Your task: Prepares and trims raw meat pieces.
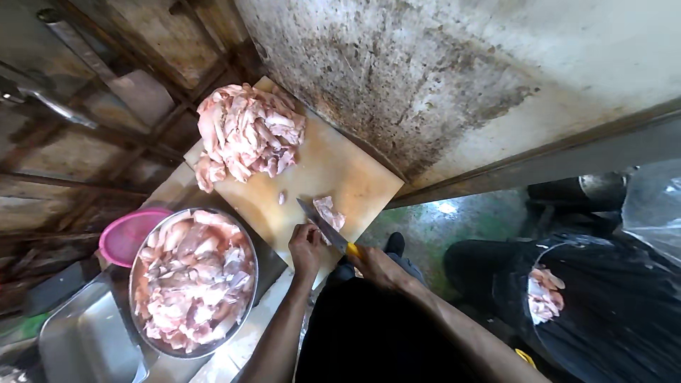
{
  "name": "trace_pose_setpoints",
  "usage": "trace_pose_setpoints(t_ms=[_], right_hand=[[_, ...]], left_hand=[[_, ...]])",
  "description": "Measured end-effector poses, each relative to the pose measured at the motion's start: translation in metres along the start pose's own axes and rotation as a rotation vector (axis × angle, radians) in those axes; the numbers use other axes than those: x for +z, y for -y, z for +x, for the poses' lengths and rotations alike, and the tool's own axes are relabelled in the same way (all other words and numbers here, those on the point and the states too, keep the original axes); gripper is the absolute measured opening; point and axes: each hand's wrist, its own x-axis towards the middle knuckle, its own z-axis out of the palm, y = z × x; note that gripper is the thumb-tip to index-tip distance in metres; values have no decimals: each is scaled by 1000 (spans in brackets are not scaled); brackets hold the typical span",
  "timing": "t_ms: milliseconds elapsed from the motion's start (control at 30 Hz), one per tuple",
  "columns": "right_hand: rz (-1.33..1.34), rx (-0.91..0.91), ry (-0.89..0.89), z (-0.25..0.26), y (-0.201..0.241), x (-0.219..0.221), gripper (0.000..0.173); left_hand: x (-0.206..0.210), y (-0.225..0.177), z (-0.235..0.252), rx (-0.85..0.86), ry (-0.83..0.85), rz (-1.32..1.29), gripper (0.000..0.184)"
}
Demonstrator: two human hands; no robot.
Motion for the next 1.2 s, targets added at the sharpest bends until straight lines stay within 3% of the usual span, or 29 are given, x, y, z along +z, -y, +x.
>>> trace_pose_setpoints(t_ms=[167,400,633,867,1067,1200], right_hand=[[-4,14,38,-26,-34,3,47],[44,12,24,18,-1,7,44],[72,46,131,-32,-30,6,45],[141,46,65,17,2,21,46],[125,31,115,-17,-24,23,46],[181,44,157,0,-11,18,46]], left_hand=[[0,-3,0,19,-5,3,7],[-3,-4,3,29,37,58,6],[0,-7,-3,15,18,53,9],[-6,-6,-1,22,47,110,7],[0,-5,-10,21,-12,127,7],[0,-5,-10,61,-26,133,5]])
